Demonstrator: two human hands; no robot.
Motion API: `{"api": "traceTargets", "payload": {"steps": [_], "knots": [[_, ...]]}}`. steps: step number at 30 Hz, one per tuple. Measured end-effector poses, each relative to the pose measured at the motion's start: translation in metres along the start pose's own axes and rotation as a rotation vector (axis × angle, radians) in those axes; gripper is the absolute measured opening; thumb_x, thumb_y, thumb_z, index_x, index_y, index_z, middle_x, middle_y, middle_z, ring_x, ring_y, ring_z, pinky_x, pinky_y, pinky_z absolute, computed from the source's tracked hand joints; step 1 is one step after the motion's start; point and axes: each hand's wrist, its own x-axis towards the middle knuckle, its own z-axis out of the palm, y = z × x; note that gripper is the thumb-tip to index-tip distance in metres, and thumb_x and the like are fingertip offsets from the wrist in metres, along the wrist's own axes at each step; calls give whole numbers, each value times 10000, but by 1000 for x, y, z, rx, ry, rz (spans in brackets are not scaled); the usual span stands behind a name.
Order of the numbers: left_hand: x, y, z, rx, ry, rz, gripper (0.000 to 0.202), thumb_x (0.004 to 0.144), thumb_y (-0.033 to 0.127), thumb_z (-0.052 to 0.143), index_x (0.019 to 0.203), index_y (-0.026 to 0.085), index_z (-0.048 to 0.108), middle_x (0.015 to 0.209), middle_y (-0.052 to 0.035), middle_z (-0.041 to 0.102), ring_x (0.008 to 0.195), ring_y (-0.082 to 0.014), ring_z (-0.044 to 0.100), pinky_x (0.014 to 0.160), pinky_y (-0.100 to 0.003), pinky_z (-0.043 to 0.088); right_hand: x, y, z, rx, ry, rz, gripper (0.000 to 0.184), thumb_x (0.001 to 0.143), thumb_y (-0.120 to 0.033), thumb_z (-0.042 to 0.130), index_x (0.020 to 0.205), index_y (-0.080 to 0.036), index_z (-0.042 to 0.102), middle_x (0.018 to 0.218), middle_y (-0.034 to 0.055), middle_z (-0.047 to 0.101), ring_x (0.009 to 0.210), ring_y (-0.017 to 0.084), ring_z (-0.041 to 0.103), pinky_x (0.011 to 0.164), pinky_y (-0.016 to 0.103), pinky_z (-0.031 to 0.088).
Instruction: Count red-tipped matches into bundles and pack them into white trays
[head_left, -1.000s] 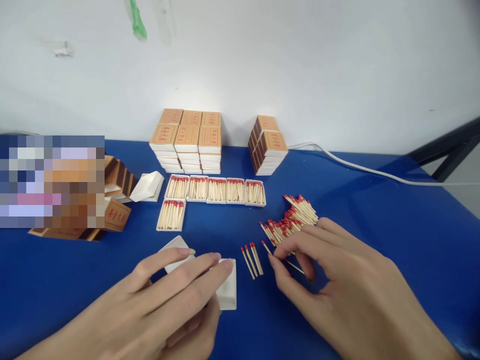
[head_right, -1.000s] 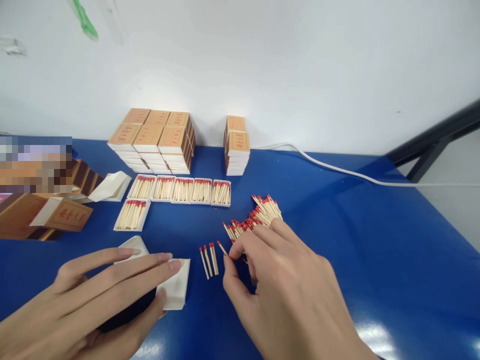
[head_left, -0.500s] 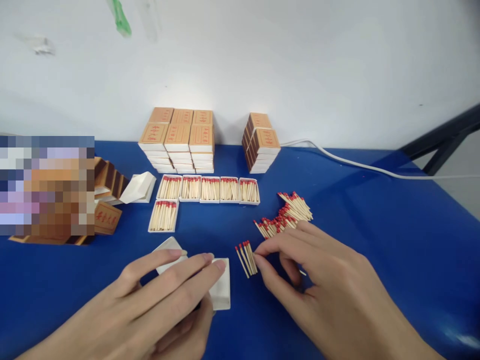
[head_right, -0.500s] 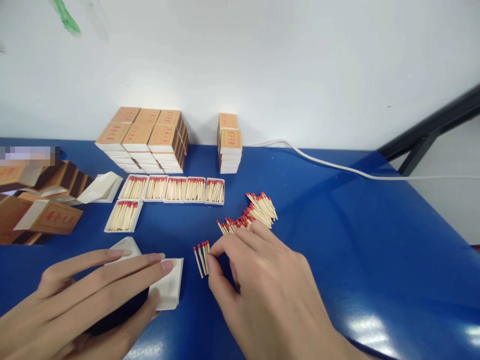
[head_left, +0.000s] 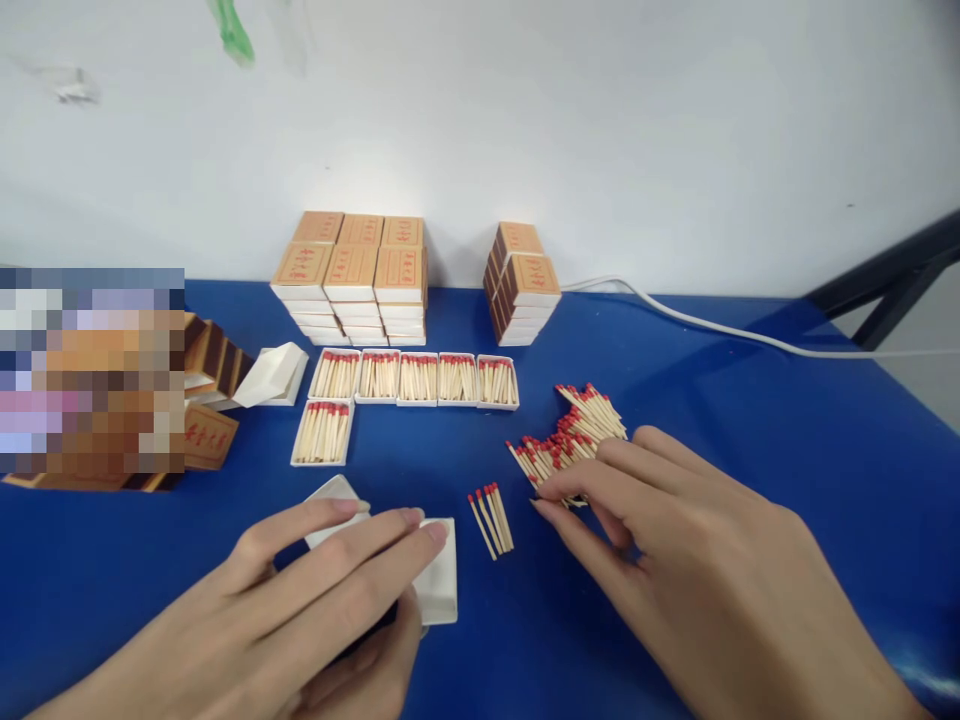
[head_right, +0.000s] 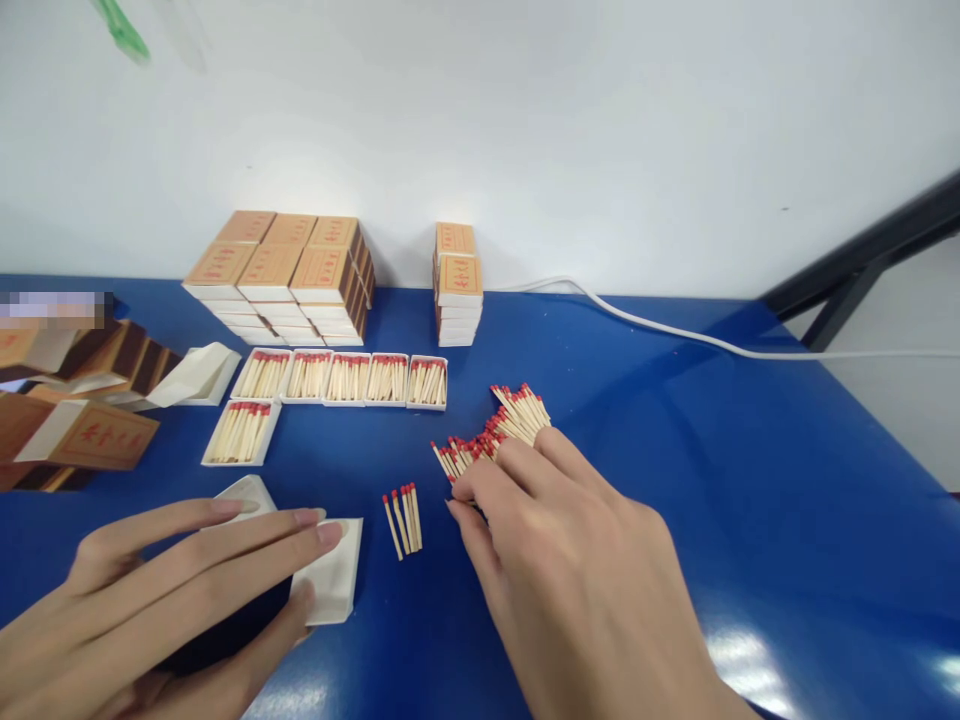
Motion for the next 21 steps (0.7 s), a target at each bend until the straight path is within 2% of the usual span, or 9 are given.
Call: {"api": "traceTargets", "payload": {"steps": [5, 10, 16, 21], "knots": [[-1, -1, -1, 20, 6, 13, 326, 1126, 312, 743, 1443, 275, 812, 1675, -27, 756, 1570, -271, 707, 1482, -495, 467, 1, 2, 2, 84, -33, -2, 269, 1170, -162, 584, 985, -267, 749, 945, 35, 820, 885, 256, 812, 604, 382, 521], [-3, 2, 2, 7, 15, -9, 278, 1117, 275, 739, 1381, 263, 827, 1695, -25, 740, 1585, -255, 690, 1495, -471, 440, 6, -5, 8, 181, 2, 82, 184, 1147, -220, 720, 971, -267, 742, 906, 21, 783, 893, 241, 808, 698, 363, 597], [-5, 2, 4, 5, 27, -15, 266, 1119, 301, 758, 1375, 271, 825, 1663, -29, 758, 1566, -267, 704, 1486, -494, 464, 12, -13, 19, 166, 14, 119, 241, 1071, -195, 819, 873, -273, 706, 784, -15, 718, 817, 233, 783, 652, 343, 564], [-5, 4, 6, 4, 33, -20, 229, 1111, 275, 755, 1326, 273, 832, 1667, -27, 756, 1561, -273, 709, 1477, -506, 473, 13, -3, 5, 213, -22, 156, 277, 1132, -288, 753, 856, -279, 744, 791, -3, 740, 765, 217, 759, 648, 334, 574]]}}
